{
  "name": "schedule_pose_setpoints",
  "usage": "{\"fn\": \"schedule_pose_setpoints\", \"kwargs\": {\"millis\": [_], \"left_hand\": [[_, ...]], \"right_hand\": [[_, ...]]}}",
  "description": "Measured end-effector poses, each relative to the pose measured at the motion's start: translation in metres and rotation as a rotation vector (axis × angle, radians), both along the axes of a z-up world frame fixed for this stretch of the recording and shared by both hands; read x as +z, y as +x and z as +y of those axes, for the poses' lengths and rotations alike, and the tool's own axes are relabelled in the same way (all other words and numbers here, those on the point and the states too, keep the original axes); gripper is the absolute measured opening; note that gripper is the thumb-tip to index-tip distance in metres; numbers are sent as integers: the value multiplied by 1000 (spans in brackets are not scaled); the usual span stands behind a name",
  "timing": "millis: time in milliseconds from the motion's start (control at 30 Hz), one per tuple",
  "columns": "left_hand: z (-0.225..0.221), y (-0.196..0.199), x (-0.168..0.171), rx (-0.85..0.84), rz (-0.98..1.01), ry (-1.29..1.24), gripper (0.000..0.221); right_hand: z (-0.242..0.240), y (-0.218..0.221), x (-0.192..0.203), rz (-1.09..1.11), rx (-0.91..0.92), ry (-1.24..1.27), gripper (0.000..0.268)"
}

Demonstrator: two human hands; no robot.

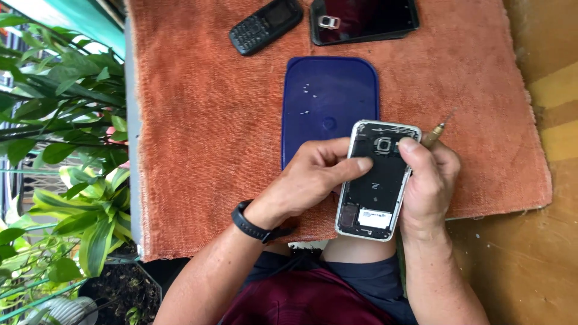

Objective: Disassembling a smartphone by removing screws and internal components using a screwdriver

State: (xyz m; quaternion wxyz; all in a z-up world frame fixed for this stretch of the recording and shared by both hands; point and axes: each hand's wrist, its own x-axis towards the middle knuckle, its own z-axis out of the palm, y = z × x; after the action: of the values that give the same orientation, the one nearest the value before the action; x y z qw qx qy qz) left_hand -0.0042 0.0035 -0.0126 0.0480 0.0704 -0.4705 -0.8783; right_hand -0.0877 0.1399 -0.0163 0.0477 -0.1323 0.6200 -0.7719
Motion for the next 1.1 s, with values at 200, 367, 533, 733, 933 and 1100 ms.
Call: {"fn": "schedule_pose_setpoints", "kwargs": {"millis": [200, 367, 533, 733, 933, 1100], "left_hand": [[2, 1, -6, -4, 62, 0, 21], [1, 2, -7, -38, 61, 10, 25], [-3, 2, -8, -117, 62, -18, 27], [-3, 8, 4, -112, -17, 111, 24], [-10, 8, 6, -55, -23, 154, 30], [-10, 10, 2, -104, 13, 226, 29]], "right_hand": [[8, 5, 26, 116, 132, 168, 15], [22, -5, 6, 145, 215, 79, 10], [7, 5, 32, 38, 169, 42, 17], [16, 3, 35, -249, 226, 89, 41], [16, 11, 47, -260, 437, 77, 62], [18, 13, 44, -259, 421, 0, 63]]}}
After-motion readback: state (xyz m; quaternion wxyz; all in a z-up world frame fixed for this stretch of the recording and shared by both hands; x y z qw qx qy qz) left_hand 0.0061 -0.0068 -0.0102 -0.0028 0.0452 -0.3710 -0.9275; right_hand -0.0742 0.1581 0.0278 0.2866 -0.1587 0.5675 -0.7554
